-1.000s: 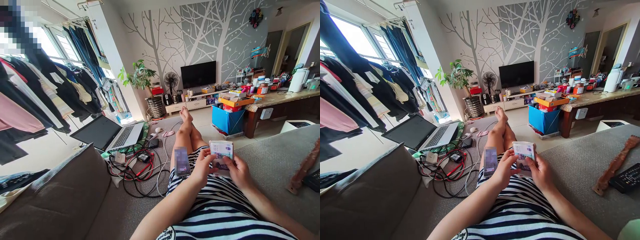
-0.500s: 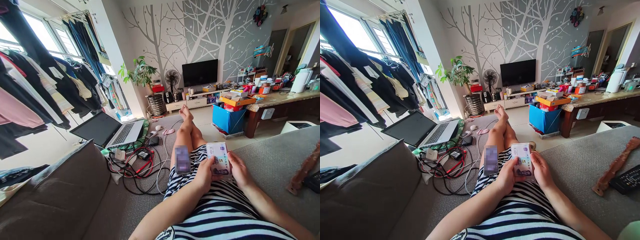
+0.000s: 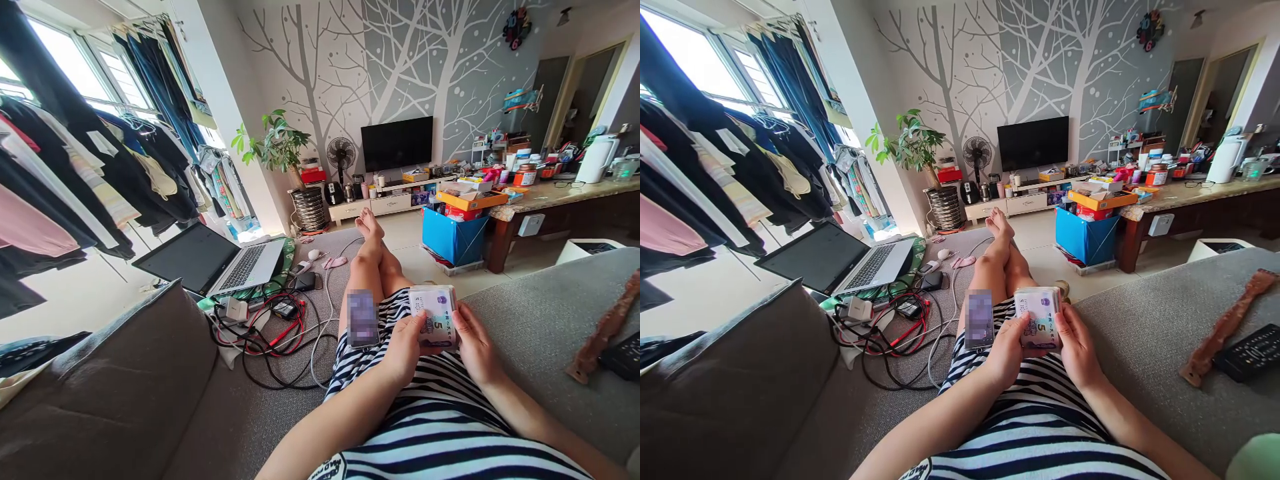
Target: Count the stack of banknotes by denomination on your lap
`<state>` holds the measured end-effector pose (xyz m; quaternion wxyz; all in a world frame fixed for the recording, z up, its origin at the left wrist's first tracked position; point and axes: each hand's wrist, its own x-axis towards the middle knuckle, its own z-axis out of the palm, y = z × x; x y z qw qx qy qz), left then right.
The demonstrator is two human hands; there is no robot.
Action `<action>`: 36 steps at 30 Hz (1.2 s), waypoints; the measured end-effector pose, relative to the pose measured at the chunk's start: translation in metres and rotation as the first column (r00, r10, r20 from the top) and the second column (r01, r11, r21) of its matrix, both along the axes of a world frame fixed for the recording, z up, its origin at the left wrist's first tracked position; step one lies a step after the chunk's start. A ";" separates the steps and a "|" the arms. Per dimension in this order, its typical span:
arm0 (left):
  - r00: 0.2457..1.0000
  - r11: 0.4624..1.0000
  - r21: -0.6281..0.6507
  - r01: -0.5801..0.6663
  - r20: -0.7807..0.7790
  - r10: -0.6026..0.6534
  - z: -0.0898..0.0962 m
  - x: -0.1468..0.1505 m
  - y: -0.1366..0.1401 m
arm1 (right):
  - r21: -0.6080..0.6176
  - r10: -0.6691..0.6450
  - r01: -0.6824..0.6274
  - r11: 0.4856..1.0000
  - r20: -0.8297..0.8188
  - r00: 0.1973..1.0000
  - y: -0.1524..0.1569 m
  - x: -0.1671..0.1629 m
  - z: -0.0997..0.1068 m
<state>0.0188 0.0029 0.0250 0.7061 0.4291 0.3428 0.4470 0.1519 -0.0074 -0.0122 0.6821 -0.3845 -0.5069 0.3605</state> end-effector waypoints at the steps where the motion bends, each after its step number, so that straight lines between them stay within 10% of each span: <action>1: 1.000 1.000 0.026 -0.004 -0.017 0.004 0.001 -0.001 0.000 | 0.002 0.008 -0.008 1.000 0.002 1.000 0.000 0.001 0.001; 10: 0.998 0.997 -0.031 -0.066 0.014 0.067 -0.010 -0.001 0.006 | -0.055 0.127 -0.123 0.991 0.073 0.989 0.002 0.002 0.007; 19: 0.992 0.986 -0.119 -0.115 0.035 0.120 -0.018 -0.002 0.011 | -0.034 -0.216 0.236 0.971 0.292 0.932 0.009 0.008 -0.003; 36: 0.985 0.964 -0.220 -0.150 0.053 0.165 -0.026 -0.003 0.017 | 0.016 -0.210 0.225 0.974 0.432 0.877 -0.009 0.003 0.014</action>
